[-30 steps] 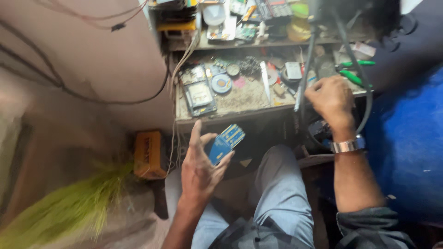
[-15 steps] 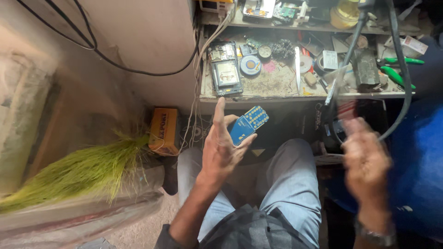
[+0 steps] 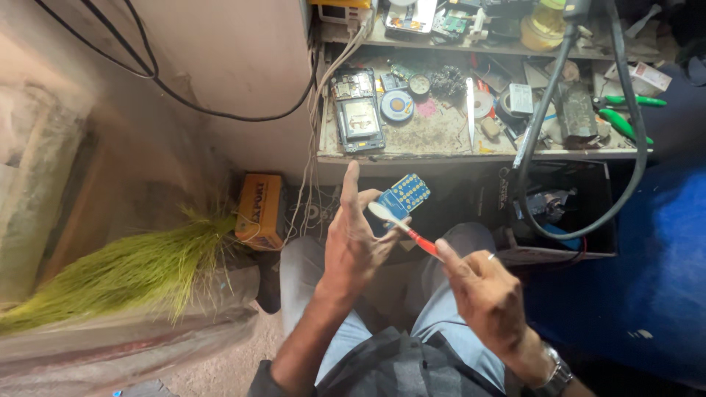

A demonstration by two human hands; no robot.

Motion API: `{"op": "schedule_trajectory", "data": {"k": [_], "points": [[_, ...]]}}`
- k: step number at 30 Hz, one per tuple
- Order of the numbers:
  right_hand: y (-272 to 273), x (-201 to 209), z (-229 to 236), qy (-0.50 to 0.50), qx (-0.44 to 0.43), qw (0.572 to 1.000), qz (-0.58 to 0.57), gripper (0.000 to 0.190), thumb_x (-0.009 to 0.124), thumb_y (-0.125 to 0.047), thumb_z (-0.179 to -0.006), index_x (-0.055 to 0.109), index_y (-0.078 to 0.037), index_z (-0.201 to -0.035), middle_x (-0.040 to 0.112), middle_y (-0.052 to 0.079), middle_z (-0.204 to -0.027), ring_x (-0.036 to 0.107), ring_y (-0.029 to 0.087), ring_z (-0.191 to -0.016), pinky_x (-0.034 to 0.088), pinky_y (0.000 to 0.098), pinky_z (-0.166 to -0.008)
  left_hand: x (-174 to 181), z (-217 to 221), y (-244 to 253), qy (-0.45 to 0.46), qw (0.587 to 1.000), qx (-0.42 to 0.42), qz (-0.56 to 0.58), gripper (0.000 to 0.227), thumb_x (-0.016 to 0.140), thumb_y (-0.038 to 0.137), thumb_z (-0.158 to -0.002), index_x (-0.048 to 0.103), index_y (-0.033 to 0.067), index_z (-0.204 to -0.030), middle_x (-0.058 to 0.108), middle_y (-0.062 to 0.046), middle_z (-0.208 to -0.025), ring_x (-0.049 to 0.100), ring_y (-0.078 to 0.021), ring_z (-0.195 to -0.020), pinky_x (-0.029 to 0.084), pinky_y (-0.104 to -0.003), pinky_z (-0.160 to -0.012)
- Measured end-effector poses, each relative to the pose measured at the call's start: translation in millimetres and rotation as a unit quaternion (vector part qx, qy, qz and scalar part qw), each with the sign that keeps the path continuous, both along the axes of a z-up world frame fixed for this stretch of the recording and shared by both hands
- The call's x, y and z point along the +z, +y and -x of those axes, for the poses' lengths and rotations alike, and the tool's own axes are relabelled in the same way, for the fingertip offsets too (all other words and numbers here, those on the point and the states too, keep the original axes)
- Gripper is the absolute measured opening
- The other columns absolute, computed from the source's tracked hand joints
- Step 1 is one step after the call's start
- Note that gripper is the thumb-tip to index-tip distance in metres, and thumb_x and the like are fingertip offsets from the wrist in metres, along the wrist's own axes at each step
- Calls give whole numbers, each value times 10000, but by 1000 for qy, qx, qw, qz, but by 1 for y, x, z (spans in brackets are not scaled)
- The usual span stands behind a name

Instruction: The person cleans a blue circuit board using a toothbrush and a liquid from a yellow bottle. They then handle a small white component and use tweezers to work on the circuit board.

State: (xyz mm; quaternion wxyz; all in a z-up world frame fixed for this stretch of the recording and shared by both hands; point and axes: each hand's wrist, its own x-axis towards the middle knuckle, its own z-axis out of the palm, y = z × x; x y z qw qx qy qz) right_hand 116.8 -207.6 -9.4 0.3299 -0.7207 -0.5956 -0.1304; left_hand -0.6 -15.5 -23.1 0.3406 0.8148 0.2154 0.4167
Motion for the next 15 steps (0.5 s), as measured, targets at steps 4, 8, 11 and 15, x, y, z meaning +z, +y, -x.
{"op": "schedule_trajectory", "data": {"k": [4, 8, 11, 15], "points": [[7, 2, -33, -63, -204, 976, 36, 303, 728, -41, -999, 682, -45, -1299, 504, 135, -746, 498, 299, -640, 402, 447, -579, 3, 3, -2, -4, 1000, 7, -5, 1138, 905, 202, -825, 98, 40, -1611, 703, -149, -1122, 728, -309, -971, 598, -389, -832], [-4, 2, -11, -28, -92, 995, -30, 405, 686, 22, -956, 651, -33, -1355, 488, 94, -709, 488, 261, -619, 413, 417, -562, 6, 7, 2, -2, 1000, 4, -18, 1143, 902, 194, -827, 87, 31, -1611, 704, -143, -1127, 720, -313, -971, 589, -396, -832], [5, -4, -5, -36, -52, 997, -33, 433, 672, 31, -942, 633, -51, -1365, 511, 99, -728, 502, 269, -630, 424, 422, -565, 5, 5, 1, -9, 1000, 5, -21, 1147, 910, 198, -811, 102, 32, -1608, 700, -151, -1134, 720, -321, -980, 590, -399, -832], [2, -6, -5, -48, -36, 998, -11, 477, 661, 63, -913, 626, -44, -1377, 508, 99, -694, 491, 263, -597, 407, 424, -526, 1, 7, -4, -1, 1000, 1, -5, 1145, 916, 191, -799, 117, 26, -1604, 693, -166, -1137, 718, -325, -973, 594, -400, -812]]}}
